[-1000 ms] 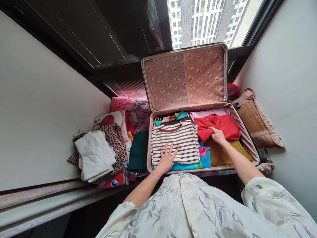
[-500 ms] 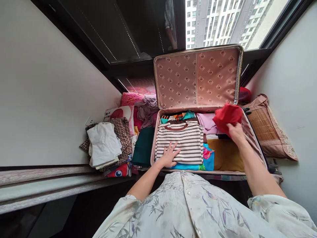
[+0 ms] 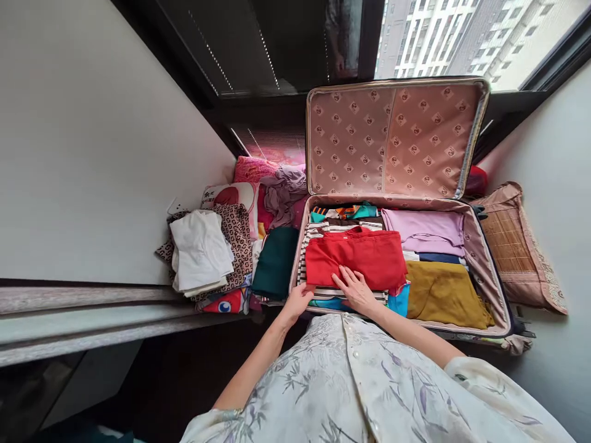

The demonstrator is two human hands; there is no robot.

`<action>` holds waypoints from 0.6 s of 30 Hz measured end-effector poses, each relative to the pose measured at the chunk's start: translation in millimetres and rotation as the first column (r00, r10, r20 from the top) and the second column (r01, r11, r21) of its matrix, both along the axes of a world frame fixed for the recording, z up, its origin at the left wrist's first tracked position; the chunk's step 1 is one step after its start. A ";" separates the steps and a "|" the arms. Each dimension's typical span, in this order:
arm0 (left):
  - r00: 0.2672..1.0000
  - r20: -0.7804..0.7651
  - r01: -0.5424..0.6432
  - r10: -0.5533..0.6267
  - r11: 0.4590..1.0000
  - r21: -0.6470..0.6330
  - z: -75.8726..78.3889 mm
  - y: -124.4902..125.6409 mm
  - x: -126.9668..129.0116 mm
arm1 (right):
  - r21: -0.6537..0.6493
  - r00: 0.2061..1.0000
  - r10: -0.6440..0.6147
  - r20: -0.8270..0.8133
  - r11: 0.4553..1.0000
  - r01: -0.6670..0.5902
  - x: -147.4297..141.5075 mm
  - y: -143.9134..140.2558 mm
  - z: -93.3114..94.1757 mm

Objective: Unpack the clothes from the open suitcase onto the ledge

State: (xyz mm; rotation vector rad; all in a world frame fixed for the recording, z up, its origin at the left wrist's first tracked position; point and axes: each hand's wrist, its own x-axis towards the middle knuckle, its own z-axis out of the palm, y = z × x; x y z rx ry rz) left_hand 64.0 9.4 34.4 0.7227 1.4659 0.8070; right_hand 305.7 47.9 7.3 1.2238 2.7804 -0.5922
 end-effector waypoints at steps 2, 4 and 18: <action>0.997 0.024 -0.067 0.068 0.997 -0.023 -0.2 -6.7 -1.1 | 0.012 1.000 -0.008 0.027 1.000 0.008 -2.1 5.9 0.4; 0.991 0.070 -0.110 0.115 0.992 -0.062 0.4 -8.8 -1.8 | 0.007 0.999 -0.014 0.045 1.000 0.013 -6.1 12.7 1.4; 0.899 0.431 0.012 0.077 0.980 -0.199 5.7 -15.9 1.8 | -0.016 0.965 -0.142 0.219 0.989 0.149 -39.3 38.5 31.4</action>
